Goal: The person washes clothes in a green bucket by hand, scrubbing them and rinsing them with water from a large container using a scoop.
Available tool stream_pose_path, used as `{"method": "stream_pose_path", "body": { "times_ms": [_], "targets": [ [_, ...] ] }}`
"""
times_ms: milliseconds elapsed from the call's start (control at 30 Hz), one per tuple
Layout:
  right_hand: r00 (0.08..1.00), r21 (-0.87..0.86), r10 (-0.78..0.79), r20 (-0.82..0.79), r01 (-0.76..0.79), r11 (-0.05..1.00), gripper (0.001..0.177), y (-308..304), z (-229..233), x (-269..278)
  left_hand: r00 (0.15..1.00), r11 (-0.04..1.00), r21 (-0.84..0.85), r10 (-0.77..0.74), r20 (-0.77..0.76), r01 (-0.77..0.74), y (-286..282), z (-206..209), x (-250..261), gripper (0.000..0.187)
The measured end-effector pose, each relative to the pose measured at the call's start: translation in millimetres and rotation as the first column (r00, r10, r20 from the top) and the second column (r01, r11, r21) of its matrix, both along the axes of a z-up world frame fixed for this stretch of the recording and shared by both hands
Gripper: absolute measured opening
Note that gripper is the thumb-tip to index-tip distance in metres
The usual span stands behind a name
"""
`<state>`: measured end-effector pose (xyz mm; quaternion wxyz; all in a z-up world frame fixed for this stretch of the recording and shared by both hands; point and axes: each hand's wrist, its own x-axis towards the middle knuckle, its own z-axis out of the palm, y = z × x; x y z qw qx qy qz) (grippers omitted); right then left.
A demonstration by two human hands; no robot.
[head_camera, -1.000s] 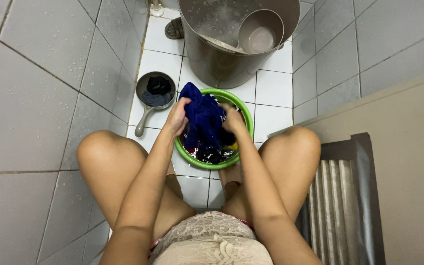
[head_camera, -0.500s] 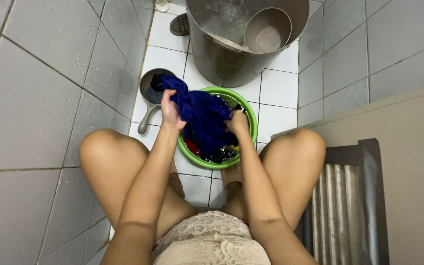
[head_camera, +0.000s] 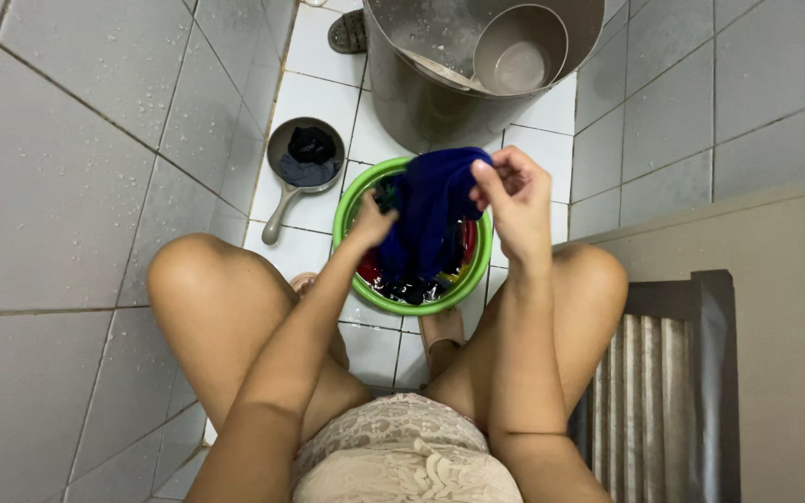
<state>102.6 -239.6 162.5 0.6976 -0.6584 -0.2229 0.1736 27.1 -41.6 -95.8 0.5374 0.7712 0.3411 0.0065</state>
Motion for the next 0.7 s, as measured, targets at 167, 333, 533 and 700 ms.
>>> {"method": "stream_pose_path", "body": {
  "times_ms": [167, 333, 533, 700],
  "targets": [
    [0.998, -0.113, -0.003, -0.068, -0.005, 0.994, 0.013, 28, -37, -5, 0.890, 0.931, 0.086, -0.364, 0.276, 0.354, -27, 22, -13, 0.111],
    [0.994, -0.248, 0.106, -0.012, -0.106, 0.963, 0.012, 34, -79, -14, 0.971, 0.754, -0.653, 0.099, 0.218, 0.070, -37, -2, 3, 0.052],
    [0.955, -0.785, 0.175, 0.238, 0.083, 0.614, 0.010, -10, -139, 35, 0.979, 0.589, -0.808, 0.151, 0.137, 0.022, -7, 50, -4, 0.083],
    [0.947, -0.875, 0.321, 0.020, -0.138, 0.464, 0.035, -13, -181, 30, 0.897, 0.367, -0.886, 0.228, 0.380, 0.282, 0, 81, -14, 0.086]
  ]
}}
